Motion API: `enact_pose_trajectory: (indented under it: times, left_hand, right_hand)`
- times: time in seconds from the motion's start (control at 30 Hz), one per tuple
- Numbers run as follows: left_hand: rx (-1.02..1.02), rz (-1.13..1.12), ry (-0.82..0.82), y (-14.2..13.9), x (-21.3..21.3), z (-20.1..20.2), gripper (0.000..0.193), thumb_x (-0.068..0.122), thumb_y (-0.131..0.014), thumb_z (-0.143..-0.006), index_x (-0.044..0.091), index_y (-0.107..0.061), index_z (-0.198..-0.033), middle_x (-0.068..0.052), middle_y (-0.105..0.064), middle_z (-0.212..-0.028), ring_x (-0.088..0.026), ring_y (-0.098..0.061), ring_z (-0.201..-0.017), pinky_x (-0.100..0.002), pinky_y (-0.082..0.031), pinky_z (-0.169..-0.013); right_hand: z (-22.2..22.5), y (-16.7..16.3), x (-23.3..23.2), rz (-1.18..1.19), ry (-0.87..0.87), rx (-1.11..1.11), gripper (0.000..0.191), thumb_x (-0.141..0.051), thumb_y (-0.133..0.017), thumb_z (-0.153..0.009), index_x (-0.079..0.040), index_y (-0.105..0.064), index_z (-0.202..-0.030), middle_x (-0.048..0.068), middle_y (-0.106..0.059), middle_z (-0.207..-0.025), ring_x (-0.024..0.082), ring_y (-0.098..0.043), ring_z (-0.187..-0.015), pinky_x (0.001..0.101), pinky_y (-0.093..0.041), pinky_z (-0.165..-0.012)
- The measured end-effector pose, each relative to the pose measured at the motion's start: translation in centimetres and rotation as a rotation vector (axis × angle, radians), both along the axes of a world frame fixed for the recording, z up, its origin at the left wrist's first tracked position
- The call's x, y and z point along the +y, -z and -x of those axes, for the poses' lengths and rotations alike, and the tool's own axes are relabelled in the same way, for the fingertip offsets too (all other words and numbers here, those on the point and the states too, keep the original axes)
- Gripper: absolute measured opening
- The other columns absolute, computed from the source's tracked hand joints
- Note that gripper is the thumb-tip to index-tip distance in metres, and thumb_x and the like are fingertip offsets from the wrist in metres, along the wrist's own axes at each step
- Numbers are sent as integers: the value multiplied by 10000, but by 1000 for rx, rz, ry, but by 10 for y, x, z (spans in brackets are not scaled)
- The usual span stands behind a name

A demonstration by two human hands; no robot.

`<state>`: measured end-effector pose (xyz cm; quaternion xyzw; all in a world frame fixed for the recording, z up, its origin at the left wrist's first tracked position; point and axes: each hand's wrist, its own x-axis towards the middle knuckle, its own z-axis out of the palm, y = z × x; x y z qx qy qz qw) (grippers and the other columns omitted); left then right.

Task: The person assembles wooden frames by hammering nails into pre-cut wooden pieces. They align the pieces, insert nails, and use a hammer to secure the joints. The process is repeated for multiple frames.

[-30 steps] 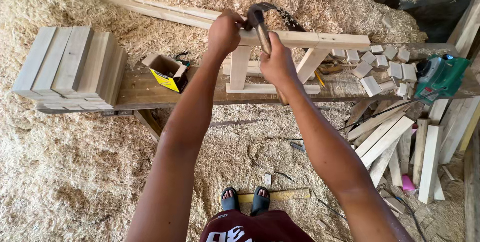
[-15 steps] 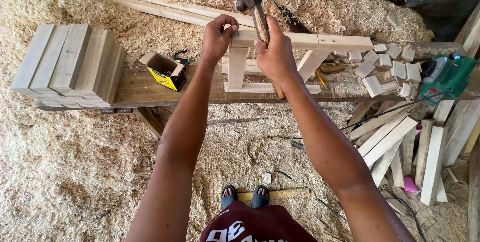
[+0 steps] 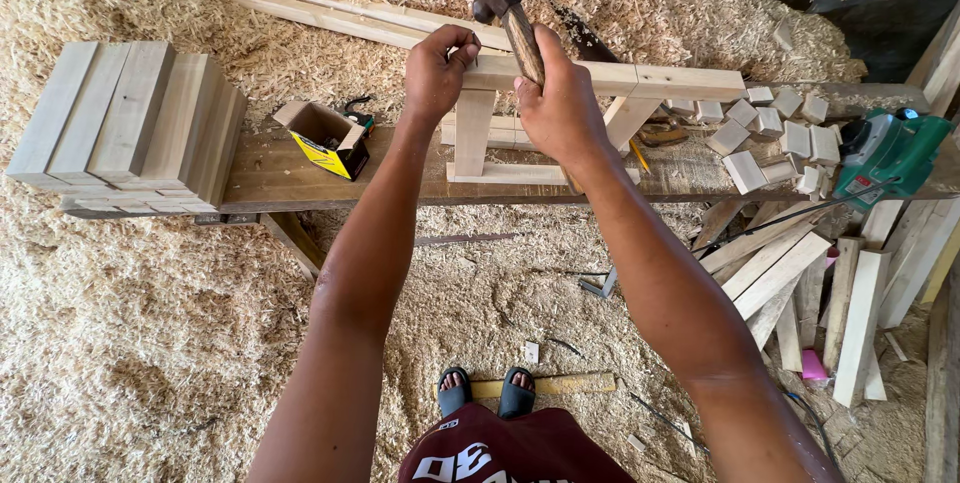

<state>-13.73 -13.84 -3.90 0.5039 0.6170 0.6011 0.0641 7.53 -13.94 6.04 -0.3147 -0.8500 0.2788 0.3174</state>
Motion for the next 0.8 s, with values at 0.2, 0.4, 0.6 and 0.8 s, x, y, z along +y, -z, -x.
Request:
enact_pose_trajectory:
  times: [0.2, 0.4, 0.6, 0.8]
  left_hand:
    - [81, -46, -1, -2, -3, -3, 64, 92, -739, -927, 60, -735, -981, -64, -748, -857, -177, -705, -742, -334, -547, -695]
    - [196, -145, -23, -3, -6, -6, 58, 91, -740, -928, 59, -750, -976, -60, -730, -892, -222, -703, -728, -353, -535, -665]
    - [213, -65, -114, 1, -5, -10, 97, 129, -783, -935, 44, -739, -918, -67, -716, -841, -230, -671, -679, -376, -497, -636]
    - [249, -180, -99, 1, -4, -11, 56, 109, -749, -930, 68, -763, -966, -39, -757, -905, -198, -714, -726, -346, -550, -640]
  right_hand:
    - [-4, 1, 7, -59, -68, 31, 437, -95, -638, -1033, -53, -491, -1442, 162, -746, -962, 216, -750, -737, 388, -584, -600]
    - [-10, -15, 12, -198, -71, 24, 535, -144, -647, -1061, -147, -442, -1555, 166, -777, -989, 204, -762, -737, 407, -595, -653]
    - [-5, -41, 0, -106, 27, -303, 603, -171, -616, -1043, -255, -385, -1593, 181, -762, -873, 229, -699, -599, 430, -541, -616]
    - [-10, -57, 7, -98, -7, -183, 593, -140, -531, -1060, -194, -304, -1605, 162, -733, -1101, 138, -618, -506, 349, -551, -445]
